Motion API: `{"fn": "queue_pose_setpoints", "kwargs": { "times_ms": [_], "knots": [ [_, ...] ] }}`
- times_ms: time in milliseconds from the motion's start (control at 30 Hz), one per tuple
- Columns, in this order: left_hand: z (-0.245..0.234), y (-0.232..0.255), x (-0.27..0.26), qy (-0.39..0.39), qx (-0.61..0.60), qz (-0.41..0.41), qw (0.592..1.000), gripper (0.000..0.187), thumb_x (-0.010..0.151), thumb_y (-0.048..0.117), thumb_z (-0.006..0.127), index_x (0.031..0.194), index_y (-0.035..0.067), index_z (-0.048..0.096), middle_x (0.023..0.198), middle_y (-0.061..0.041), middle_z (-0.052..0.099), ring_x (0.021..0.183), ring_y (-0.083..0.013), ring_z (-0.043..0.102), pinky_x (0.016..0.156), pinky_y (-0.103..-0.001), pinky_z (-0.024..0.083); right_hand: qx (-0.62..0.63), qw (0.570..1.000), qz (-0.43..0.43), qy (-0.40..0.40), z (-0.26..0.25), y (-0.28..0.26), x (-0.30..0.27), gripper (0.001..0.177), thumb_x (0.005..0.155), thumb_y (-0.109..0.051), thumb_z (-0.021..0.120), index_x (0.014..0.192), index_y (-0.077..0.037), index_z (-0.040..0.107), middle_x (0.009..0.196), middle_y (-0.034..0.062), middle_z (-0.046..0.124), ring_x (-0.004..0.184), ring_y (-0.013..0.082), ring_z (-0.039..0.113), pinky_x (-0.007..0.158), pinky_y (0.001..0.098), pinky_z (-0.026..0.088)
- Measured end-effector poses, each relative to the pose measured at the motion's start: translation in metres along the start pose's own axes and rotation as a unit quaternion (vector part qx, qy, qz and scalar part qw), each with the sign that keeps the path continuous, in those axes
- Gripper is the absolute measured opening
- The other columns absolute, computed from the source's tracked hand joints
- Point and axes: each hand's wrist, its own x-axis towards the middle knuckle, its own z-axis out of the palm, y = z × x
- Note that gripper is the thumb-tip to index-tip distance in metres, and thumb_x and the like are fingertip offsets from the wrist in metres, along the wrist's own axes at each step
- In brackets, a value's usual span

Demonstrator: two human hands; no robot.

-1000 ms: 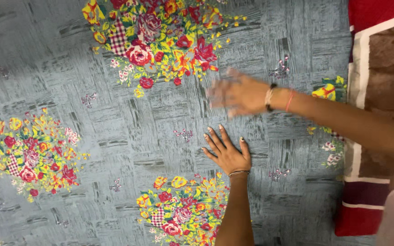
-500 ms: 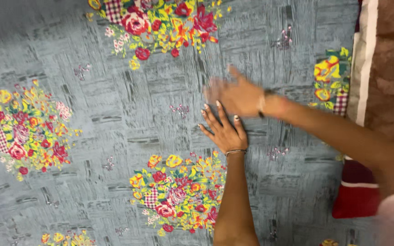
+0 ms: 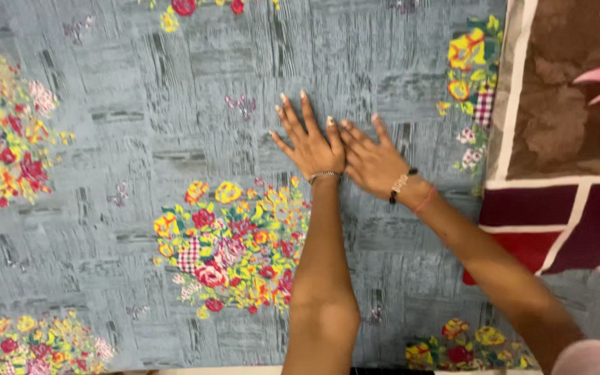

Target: The person spreads a blue floral sheet across a mattress by hand, smoothing the surface with both hands to remove wrinkles. They then place a brown and pink floral pillow on top of the sheet and pat it flat.

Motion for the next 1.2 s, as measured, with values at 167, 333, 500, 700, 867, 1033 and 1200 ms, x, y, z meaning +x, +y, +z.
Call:
{"fn": "queue_pose_setpoints", "kwargs": {
  "times_ms": [167, 333, 500, 700, 867, 1033, 1200],
  "knots": [
    [0.003, 0.001, 0.002, -0.038, 0.078, -0.013, 0.996, 0.067, 0.103, 0.047, 0.043, 0.164, 0.026, 0.028, 0.174, -0.002, 0.016, 0.163, -0.0286, 0.012, 0.128, -0.064, 0.002, 0.241, 0.892, 0.38, 0.032, -0.004, 0.012, -0.092, 0.056, 0.099, -0.046, 0.053, 0.151, -0.025, 0.053, 0.172, 0.0041, 0.037, 0.162, 0.0223, 0.03, 0.132, 0.0602, 0.02],
    [0.007, 0.003, 0.002, -0.036, 0.114, -0.014, 0.993, 0.063, 0.106, 0.046, 0.039, 0.165, 0.027, 0.025, 0.175, 0.0, 0.014, 0.163, -0.0274, 0.011, 0.129, -0.062, 0.001, 0.139, 0.885, 0.439, 0.075, 0.017, 0.005, -0.118, 0.062, 0.111, -0.045, 0.043, 0.165, -0.015, 0.042, 0.174, 0.0158, 0.024, 0.16, 0.0382, 0.014, 0.123, 0.0707, 0.007],
    [0.01, -0.002, -0.009, -0.048, 0.123, 0.032, 0.991, 0.063, 0.11, 0.041, 0.039, 0.168, 0.022, 0.023, 0.176, 0.0, 0.014, 0.165, -0.0258, 0.009, 0.132, -0.062, 0.002, 0.138, 0.885, 0.438, 0.079, 0.009, 0.002, -0.119, 0.064, 0.106, -0.039, 0.046, 0.163, -0.012, 0.043, 0.173, 0.0167, 0.024, 0.159, 0.0393, 0.014, 0.121, 0.0714, 0.007],
    [0.01, 0.058, -0.148, -0.176, 0.085, 0.201, 0.96, 0.065, 0.104, 0.045, 0.047, 0.163, 0.026, 0.028, 0.174, 0.002, 0.018, 0.163, -0.025, 0.012, 0.13, -0.066, 0.004, 0.144, 0.887, 0.43, 0.088, 0.001, 0.0, -0.116, 0.063, 0.109, -0.037, 0.045, 0.165, -0.011, 0.042, 0.174, 0.0181, 0.023, 0.16, 0.0408, 0.013, 0.122, 0.0712, 0.007],
    [-0.019, -0.046, -0.137, -0.127, 0.021, 0.096, 0.987, 0.071, 0.097, 0.055, 0.055, 0.159, 0.03, 0.033, 0.171, -0.001, 0.021, 0.16, -0.0251, 0.016, 0.127, -0.059, 0.014, 0.14, 0.89, 0.426, 0.082, 0.001, 0.0, -0.117, 0.064, 0.108, -0.036, 0.044, 0.166, -0.01, 0.042, 0.174, 0.0181, 0.022, 0.16, 0.0408, 0.012, 0.122, 0.0704, 0.005],
    [-0.03, -0.084, -0.137, 0.071, 0.09, -0.131, 0.985, 0.073, 0.103, 0.041, 0.053, 0.164, 0.009, 0.031, 0.173, -0.017, 0.021, 0.16, -0.0414, 0.013, 0.123, -0.068, 0.006, 0.125, 0.895, 0.42, 0.086, 0.001, -0.002, -0.117, 0.063, 0.111, -0.037, 0.044, 0.167, -0.01, 0.042, 0.175, 0.0174, 0.021, 0.161, 0.0406, 0.012, 0.123, 0.0693, 0.004],
    [-0.011, 0.04, -0.225, -0.25, 0.062, 0.205, 0.944, 0.072, 0.098, 0.051, 0.053, 0.16, 0.023, 0.03, 0.17, -0.001, 0.017, 0.159, -0.0268, 0.01, 0.124, -0.07, 0.006, 0.127, 0.892, 0.429, 0.07, 0.0, 0.0, -0.116, 0.063, 0.109, -0.039, 0.044, 0.166, -0.011, 0.041, 0.174, 0.0159, 0.021, 0.16, 0.0397, 0.012, 0.124, 0.0684, 0.005]
  ]
}}
